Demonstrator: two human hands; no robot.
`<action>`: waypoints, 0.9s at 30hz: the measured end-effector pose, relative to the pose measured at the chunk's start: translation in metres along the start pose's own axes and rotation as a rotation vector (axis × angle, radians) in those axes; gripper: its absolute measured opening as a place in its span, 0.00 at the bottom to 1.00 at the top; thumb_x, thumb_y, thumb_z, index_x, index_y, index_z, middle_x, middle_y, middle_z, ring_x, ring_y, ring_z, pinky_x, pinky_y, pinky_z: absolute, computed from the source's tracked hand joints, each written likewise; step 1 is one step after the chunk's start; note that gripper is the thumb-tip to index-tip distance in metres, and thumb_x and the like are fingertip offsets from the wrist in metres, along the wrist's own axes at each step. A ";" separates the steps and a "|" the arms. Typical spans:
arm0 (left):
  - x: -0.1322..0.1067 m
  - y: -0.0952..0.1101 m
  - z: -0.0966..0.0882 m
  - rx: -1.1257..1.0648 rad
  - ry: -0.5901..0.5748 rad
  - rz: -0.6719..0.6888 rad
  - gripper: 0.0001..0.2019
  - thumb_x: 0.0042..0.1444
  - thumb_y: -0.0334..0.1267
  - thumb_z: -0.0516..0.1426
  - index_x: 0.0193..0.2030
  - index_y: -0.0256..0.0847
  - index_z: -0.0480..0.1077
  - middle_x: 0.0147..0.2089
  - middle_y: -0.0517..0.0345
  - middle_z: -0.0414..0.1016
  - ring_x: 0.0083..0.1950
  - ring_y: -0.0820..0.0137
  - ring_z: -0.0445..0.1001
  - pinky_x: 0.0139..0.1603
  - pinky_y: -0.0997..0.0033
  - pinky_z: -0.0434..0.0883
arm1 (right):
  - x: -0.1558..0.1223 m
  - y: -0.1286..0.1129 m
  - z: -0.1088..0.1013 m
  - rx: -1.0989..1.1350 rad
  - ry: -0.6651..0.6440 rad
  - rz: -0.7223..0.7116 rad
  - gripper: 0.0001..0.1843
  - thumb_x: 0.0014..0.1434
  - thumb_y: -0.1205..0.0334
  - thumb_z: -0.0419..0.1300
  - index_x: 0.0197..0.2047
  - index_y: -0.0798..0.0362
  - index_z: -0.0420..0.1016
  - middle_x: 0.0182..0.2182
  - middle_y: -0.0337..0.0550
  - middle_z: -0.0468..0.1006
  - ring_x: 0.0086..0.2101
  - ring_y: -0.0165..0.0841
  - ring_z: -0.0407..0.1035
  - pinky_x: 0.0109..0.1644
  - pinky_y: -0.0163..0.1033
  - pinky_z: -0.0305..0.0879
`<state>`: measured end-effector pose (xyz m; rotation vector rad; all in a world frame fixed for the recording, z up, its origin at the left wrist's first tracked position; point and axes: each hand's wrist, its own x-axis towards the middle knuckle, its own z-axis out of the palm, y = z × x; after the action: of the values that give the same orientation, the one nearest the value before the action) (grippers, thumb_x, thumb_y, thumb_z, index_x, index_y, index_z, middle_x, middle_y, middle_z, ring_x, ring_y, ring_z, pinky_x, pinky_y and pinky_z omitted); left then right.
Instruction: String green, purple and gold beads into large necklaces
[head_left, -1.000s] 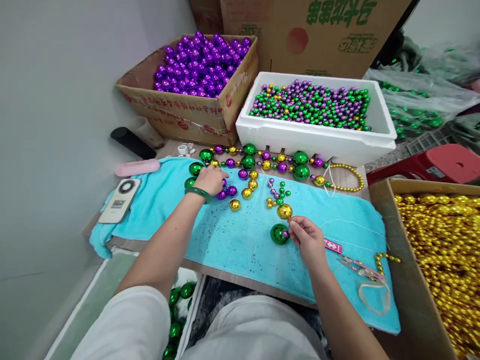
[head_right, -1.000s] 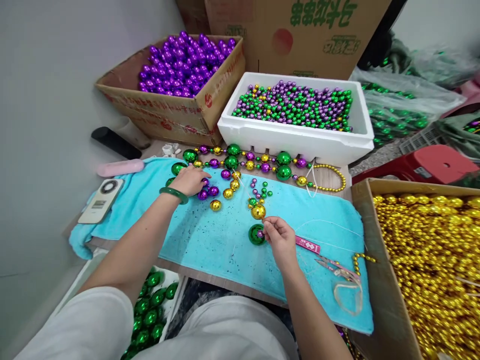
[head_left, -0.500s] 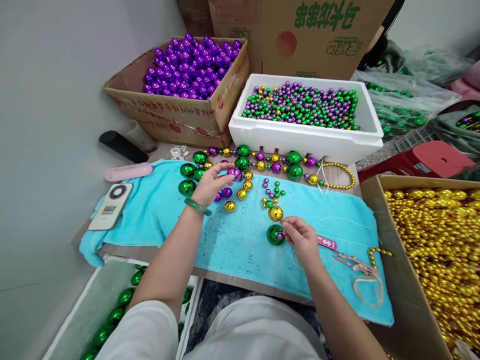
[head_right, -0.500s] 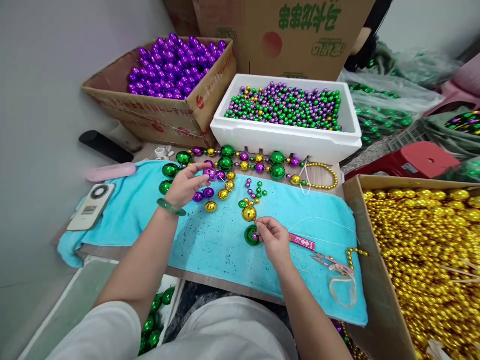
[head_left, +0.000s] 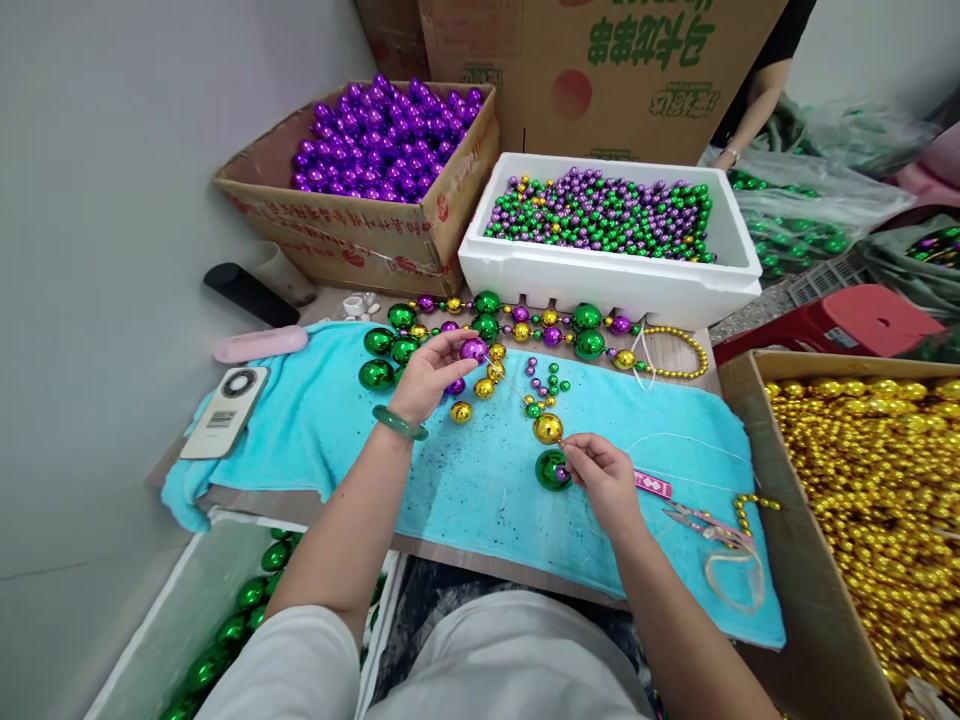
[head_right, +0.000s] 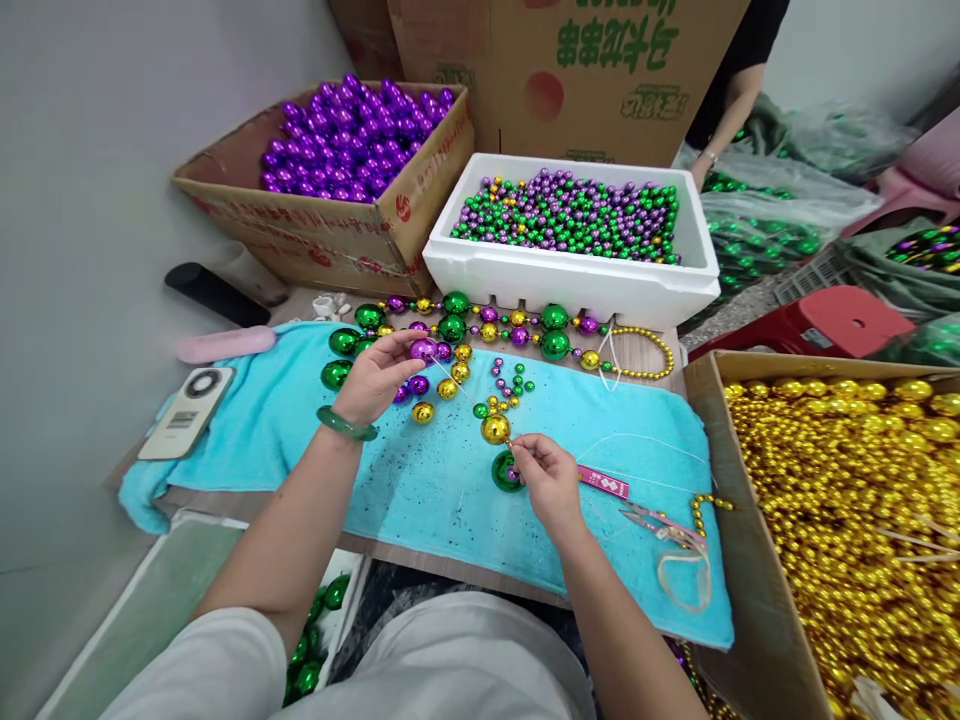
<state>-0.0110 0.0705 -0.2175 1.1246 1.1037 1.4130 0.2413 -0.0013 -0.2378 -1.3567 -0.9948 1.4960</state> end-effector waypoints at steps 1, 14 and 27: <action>-0.001 0.002 0.000 0.025 0.000 0.010 0.20 0.44 0.33 0.68 0.46 0.44 0.76 0.46 0.56 0.77 0.45 0.71 0.74 0.51 0.69 0.70 | 0.000 0.000 0.000 0.000 0.002 -0.002 0.15 0.43 0.50 0.67 0.27 0.54 0.75 0.16 0.35 0.67 0.18 0.25 0.57 0.21 0.33 0.54; -0.006 0.016 0.005 0.190 -0.020 0.051 0.23 0.40 0.32 0.69 0.46 0.43 0.75 0.47 0.56 0.75 0.43 0.69 0.72 0.47 0.67 0.71 | 0.004 -0.009 -0.008 -0.080 0.009 -0.079 0.14 0.42 0.50 0.67 0.24 0.52 0.76 0.15 0.35 0.66 0.18 0.26 0.57 0.21 0.34 0.55; -0.022 0.009 0.030 -0.141 -0.006 -0.120 0.20 0.42 0.35 0.69 0.45 0.43 0.73 0.45 0.56 0.75 0.40 0.72 0.72 0.37 0.73 0.71 | 0.007 0.005 -0.004 -0.028 0.005 -0.014 0.16 0.41 0.48 0.68 0.25 0.53 0.75 0.16 0.36 0.68 0.19 0.27 0.58 0.23 0.35 0.55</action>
<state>0.0190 0.0499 -0.2058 0.9471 1.0331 1.3699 0.2445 0.0039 -0.2448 -1.3696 -1.0234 1.4728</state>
